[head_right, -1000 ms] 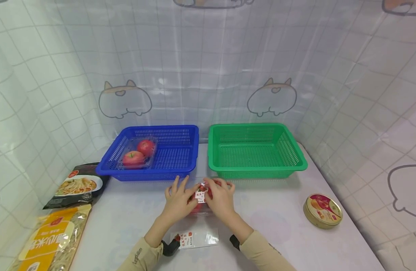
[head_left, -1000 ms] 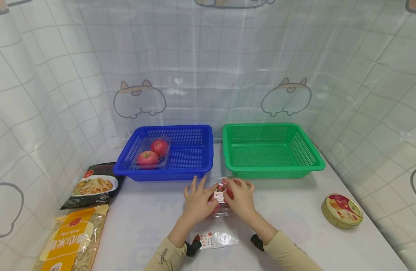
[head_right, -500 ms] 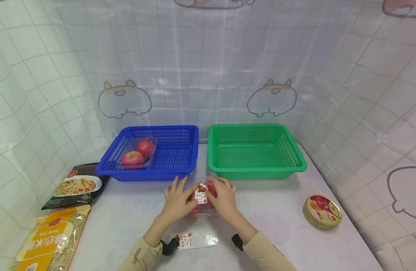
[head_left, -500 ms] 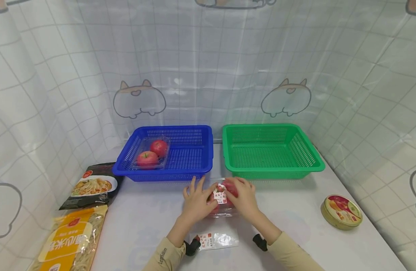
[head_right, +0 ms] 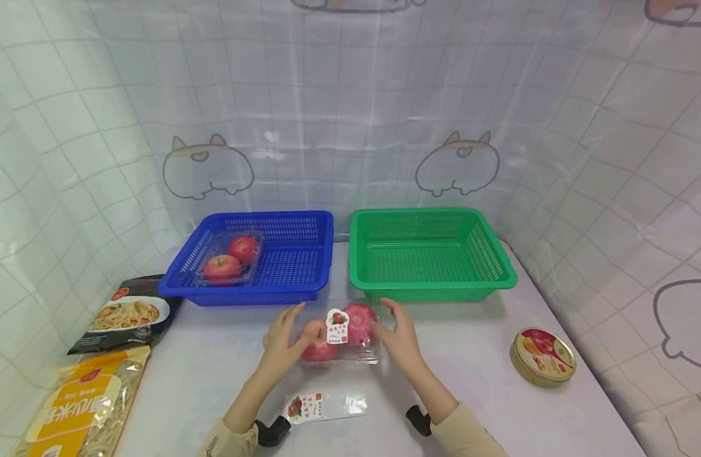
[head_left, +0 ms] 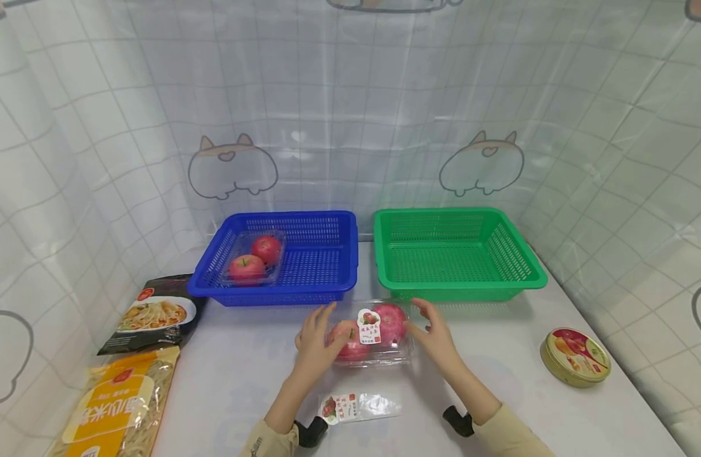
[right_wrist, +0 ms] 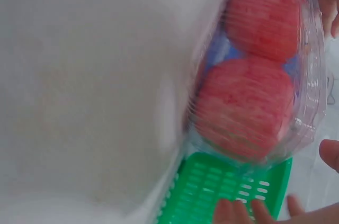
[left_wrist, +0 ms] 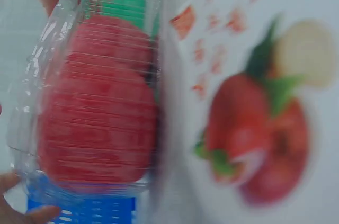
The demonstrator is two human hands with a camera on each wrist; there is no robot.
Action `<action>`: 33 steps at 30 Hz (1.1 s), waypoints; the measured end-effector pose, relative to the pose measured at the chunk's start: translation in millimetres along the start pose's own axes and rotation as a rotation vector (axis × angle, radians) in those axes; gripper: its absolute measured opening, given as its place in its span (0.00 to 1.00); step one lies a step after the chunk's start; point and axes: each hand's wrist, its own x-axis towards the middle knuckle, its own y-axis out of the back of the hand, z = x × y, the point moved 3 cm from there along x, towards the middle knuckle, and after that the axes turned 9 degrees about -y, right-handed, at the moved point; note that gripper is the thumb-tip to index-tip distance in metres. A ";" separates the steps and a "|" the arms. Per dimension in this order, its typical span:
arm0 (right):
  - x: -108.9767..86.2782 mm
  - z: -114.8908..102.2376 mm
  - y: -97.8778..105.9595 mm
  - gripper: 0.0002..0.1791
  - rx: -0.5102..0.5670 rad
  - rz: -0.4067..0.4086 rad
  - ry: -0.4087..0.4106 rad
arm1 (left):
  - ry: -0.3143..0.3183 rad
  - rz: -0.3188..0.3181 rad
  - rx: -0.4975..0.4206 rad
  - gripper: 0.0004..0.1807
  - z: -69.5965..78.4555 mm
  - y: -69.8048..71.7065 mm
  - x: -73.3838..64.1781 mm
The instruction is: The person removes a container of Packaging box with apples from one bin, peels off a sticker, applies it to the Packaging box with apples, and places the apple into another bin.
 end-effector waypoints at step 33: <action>-19.5 0.6 -9.1 0.44 0.193 -0.189 -0.250 | 0.307 -0.039 -0.552 0.46 -0.4 -14.3 -9.7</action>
